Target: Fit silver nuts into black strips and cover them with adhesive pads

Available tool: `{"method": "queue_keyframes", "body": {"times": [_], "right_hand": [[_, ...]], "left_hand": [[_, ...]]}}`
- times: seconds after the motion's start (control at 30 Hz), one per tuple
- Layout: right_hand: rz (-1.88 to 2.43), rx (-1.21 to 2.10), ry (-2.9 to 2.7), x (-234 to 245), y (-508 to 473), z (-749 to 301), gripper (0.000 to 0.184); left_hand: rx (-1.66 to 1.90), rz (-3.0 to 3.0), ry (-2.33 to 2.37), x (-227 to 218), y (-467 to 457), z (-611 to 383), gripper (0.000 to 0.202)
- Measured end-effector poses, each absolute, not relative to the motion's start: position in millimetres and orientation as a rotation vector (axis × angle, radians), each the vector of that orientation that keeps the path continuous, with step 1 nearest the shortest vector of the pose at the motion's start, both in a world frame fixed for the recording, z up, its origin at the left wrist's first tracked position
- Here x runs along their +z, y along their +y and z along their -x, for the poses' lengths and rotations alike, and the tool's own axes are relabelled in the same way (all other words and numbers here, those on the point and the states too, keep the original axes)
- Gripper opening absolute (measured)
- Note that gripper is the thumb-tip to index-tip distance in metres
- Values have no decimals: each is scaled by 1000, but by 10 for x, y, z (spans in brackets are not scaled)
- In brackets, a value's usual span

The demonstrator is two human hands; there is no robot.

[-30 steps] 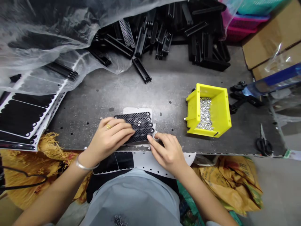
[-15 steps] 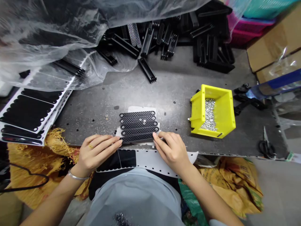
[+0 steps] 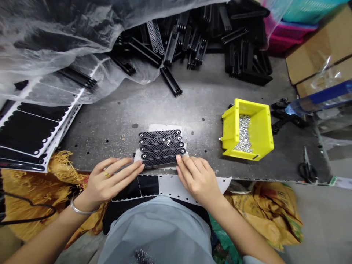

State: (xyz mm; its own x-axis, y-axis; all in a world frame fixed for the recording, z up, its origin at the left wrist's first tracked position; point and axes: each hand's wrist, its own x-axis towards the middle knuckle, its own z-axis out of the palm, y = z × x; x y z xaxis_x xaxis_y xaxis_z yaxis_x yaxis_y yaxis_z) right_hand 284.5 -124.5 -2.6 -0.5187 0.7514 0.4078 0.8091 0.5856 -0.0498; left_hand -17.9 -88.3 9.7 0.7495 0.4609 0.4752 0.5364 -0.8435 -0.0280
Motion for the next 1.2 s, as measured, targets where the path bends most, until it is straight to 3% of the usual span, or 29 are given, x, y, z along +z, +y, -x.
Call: {"method": "queue_keyframes", "body": {"times": [0.13,0.4,0.53,0.8,0.97,1.2], "right_hand": [[1403,15,-2350,12,-1274,-2827,35],[1319,504,-2114,-122,-1286,-3050,50],[1301,277,-2249,-140,-1311,-2998,56],[1600,-152,-2333,-47,-1479,-2555,48],[1641,-129,-2258,-87,-1532,-2566,44],[1278,-138,-2498,-51,-1304,-3009,39]], "left_hand": [[-751,2873,-1041,-31,-1001,143,27],[-1176,2893,-1454,-325,-1081,30,23],[-1214,2899,-1423,-312,-1059,8,23],[-1266,2881,-1432,-336,-1048,-4,20],[-1302,2865,-1426,-345,-1051,-14,19],[-1293,2874,-1402,-352,-1017,2,20]]}}
